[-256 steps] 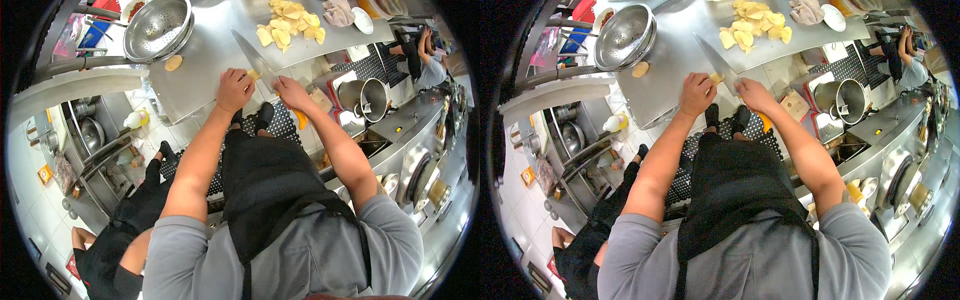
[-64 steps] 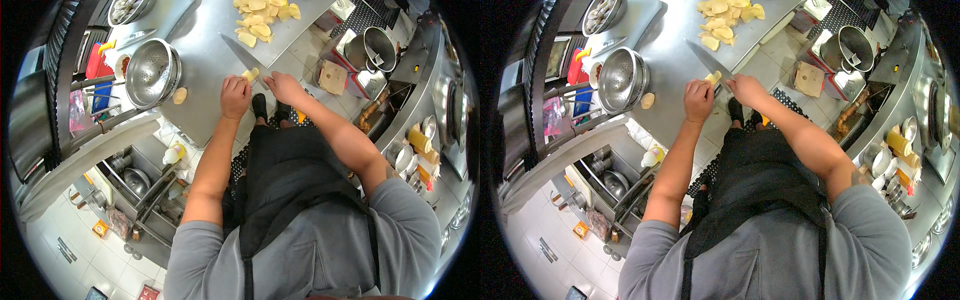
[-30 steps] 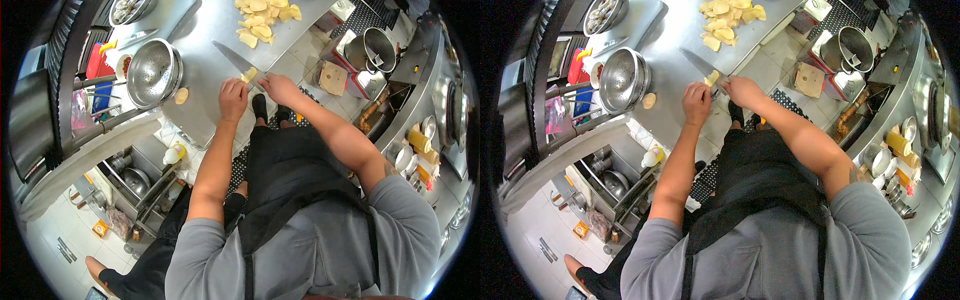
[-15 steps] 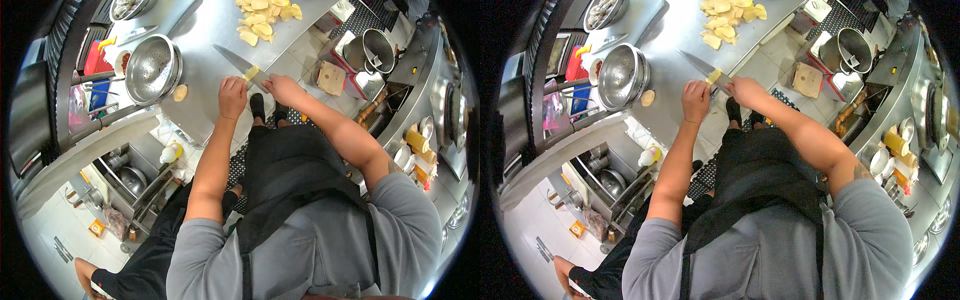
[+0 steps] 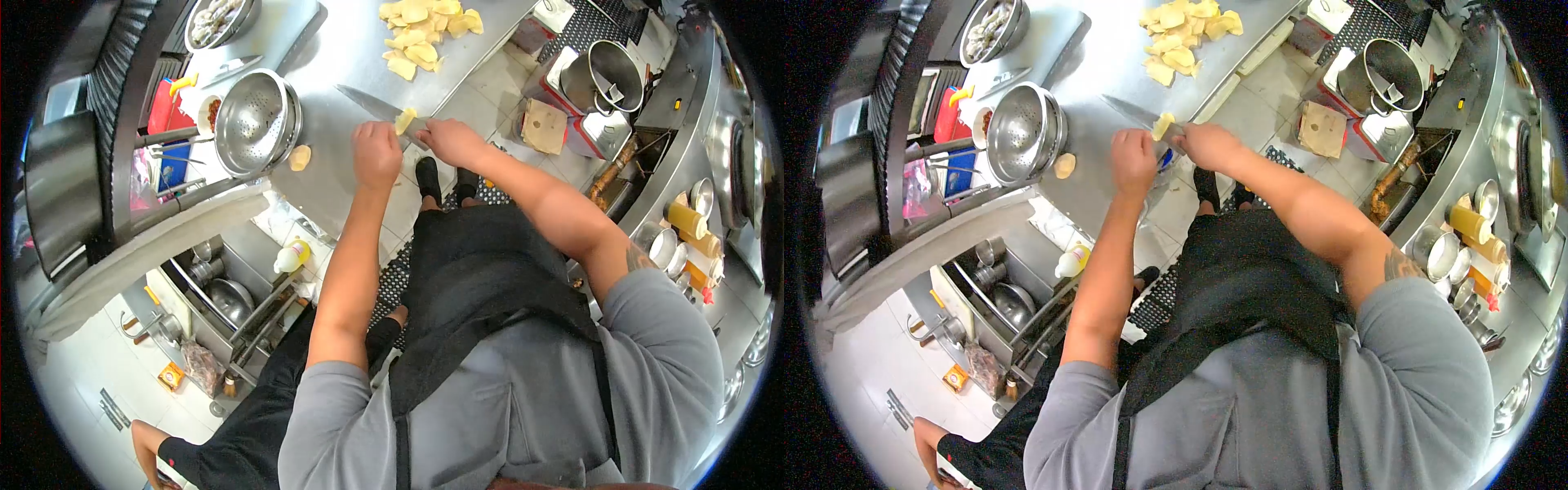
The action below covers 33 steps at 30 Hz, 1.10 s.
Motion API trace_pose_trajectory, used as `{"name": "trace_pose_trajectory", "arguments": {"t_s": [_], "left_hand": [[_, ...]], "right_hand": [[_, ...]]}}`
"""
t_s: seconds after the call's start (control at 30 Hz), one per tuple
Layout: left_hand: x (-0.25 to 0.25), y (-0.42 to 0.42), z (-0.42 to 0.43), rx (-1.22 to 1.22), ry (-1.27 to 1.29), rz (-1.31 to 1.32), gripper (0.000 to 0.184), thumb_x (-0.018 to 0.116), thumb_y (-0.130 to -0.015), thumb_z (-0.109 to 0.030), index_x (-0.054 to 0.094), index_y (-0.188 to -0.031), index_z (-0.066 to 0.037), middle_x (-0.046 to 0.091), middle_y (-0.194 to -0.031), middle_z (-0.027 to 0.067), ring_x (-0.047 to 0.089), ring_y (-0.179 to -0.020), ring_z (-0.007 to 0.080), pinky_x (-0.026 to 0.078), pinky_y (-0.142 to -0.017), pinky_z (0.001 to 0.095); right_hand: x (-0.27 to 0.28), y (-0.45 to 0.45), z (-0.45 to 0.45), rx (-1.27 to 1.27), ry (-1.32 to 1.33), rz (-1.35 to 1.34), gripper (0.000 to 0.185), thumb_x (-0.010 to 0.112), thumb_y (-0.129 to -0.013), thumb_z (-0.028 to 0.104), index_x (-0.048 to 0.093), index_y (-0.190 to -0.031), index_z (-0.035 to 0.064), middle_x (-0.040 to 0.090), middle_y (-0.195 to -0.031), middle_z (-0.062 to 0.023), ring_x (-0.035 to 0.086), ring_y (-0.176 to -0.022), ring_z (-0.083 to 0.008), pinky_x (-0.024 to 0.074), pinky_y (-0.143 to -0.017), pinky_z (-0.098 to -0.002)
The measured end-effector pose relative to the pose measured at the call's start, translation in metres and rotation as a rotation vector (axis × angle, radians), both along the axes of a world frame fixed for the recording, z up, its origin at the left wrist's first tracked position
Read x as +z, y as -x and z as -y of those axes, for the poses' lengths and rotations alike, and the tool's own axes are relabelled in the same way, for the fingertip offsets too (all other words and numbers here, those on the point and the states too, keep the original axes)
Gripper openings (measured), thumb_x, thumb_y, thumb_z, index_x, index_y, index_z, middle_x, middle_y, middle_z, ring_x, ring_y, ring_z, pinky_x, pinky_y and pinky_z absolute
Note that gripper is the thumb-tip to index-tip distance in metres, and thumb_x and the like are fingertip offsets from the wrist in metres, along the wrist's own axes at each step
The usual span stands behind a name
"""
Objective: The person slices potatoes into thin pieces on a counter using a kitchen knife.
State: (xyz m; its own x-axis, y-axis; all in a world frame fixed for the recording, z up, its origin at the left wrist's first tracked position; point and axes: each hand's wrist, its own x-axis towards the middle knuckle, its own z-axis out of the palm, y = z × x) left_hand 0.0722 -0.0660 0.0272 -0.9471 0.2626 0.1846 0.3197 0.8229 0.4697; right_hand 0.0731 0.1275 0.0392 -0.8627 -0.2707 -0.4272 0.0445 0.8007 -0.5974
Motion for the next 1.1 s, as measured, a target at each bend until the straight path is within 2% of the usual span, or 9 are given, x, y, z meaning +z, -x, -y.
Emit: {"name": "trace_pose_trajectory", "arguments": {"t_s": [0.1, 0.2, 0.5, 0.6, 0.77, 0.9, 0.93, 1.0, 1.1], "left_hand": [[0.041, 0.03, -0.018, -0.046, 0.041, -0.064, 0.013, 0.066, -0.086, -0.013, 0.07, -0.095, -0.005, 0.069, -0.102, 0.0125, 0.06, -0.1, 0.0348, 0.047, -0.093, 0.0455], [0.031, 0.062, -0.02, -0.312, 0.291, 0.17, 0.014, 0.066, -0.086, -0.017, 0.073, -0.096, -0.009, 0.07, -0.107, 0.0084, 0.06, -0.104, 0.0343, 0.046, -0.096, 0.044], [0.028, 0.112, -0.021, -0.363, 0.174, 0.534, 0.016, 0.068, -0.086, -0.018, 0.072, -0.095, -0.005, 0.071, -0.089, 0.0154, 0.065, -0.09, 0.0341, 0.052, -0.082, 0.043], [0.036, 0.129, -0.028, -0.288, 0.021, 0.424, 0.018, 0.064, -0.09, -0.019, 0.072, -0.095, -0.004, 0.071, -0.095, 0.0195, 0.067, -0.088, 0.0395, 0.052, -0.08, 0.0462], [0.043, 0.16, -0.055, -0.07, -0.012, 0.001, 0.03, 0.063, -0.095, -0.023, 0.072, -0.118, -0.004, 0.072, -0.098, 0.0192, 0.069, -0.091, 0.0373, 0.053, -0.086, 0.0447], [0.09, 0.099, -0.034, 0.171, -0.23, 0.209, 0.027, 0.065, -0.094, -0.019, 0.073, -0.113, -0.002, 0.073, -0.099, 0.0185, 0.069, -0.092, 0.0359, 0.053, -0.088, 0.0442], [0.079, 0.078, -0.022, 0.198, -0.183, 0.334, 0.026, 0.066, -0.092, -0.017, 0.073, -0.112, -0.002, 0.072, -0.101, 0.0183, 0.069, -0.093, 0.0355, 0.054, -0.088, 0.0438], [0.014, 0.037, 0.005, -0.016, -0.108, 0.202, 0.025, 0.07, -0.088, -0.014, 0.073, -0.109, -0.002, 0.071, -0.107, 0.0158, 0.067, -0.098, 0.0344, 0.052, -0.089, 0.0429], [-0.008, 0.0, -0.001, -0.127, -0.089, -0.099, 0.022, 0.071, -0.089, -0.015, 0.075, -0.108, -0.004, 0.07, -0.111, 0.0119, 0.065, -0.1, 0.0302, 0.051, -0.092, 0.0412]], "right_hand": [[-0.002, -0.002, -0.001, -0.004, 0.055, -0.005, 0.042, 0.05, -0.104, 0.039, 0.066, -0.111, 0.0004, 0.071, -0.097, -0.0258, 0.069, -0.092, -0.0444, 0.0528, -0.083, -0.0536], [-0.003, -0.002, -0.003, 0.002, 0.088, -0.001, 0.043, 0.049, -0.104, 0.039, 0.067, -0.11, -0.0005, 0.071, -0.097, -0.026, 0.069, -0.093, -0.0441, 0.053, -0.084, -0.0523], [-0.015, -0.014, -0.006, -0.004, 0.099, 0.059, 0.044, 0.05, -0.104, 0.038, 0.068, -0.107, -0.0015, 0.071, -0.097, -0.0264, 0.069, -0.093, -0.0437, 0.0534, -0.084, -0.0518], [-0.018, -0.012, 0.0, -0.037, 0.12, 0.035, 0.043, 0.051, -0.103, 0.039, 0.068, -0.105, -0.0011, 0.071, -0.095, -0.0269, 0.069, -0.093, -0.0447, 0.053, -0.083, -0.0529], [-0.011, 0.005, 0.008, -0.032, 0.211, 0.004, 0.044, 0.051, -0.104, 0.04, 0.066, -0.104, -0.0008, 0.07, -0.092, -0.0285, 0.067, -0.091, -0.0477, 0.0519, -0.081, -0.0547], [-0.009, 0.004, -0.018, -0.186, 0.199, -0.023, 0.045, 0.05, -0.104, 0.041, 0.064, -0.101, -0.0016, 0.069, -0.09, -0.03, 0.066, -0.091, -0.0493, 0.0515, -0.081, -0.0552], [-0.012, 0.004, -0.028, -0.217, 0.187, 0.003, 0.046, 0.05, -0.104, 0.042, 0.064, -0.099, -0.0019, 0.068, -0.09, -0.0303, 0.065, -0.09, -0.0496, 0.0513, -0.081, -0.0554], [-0.019, -0.004, -0.035, -0.25, 0.169, 0.041, 0.047, 0.05, -0.104, 0.042, 0.063, -0.097, -0.0024, 0.068, -0.09, -0.0306, 0.065, -0.09, -0.05, 0.0511, -0.081, -0.0557], [-0.028, -0.008, -0.036, -0.246, 0.171, 0.04, 0.048, 0.05, -0.104, 0.043, 0.063, -0.096, -0.0029, 0.068, -0.09, -0.0308, 0.065, -0.088, -0.0504, 0.051, -0.08, -0.0561]]}}
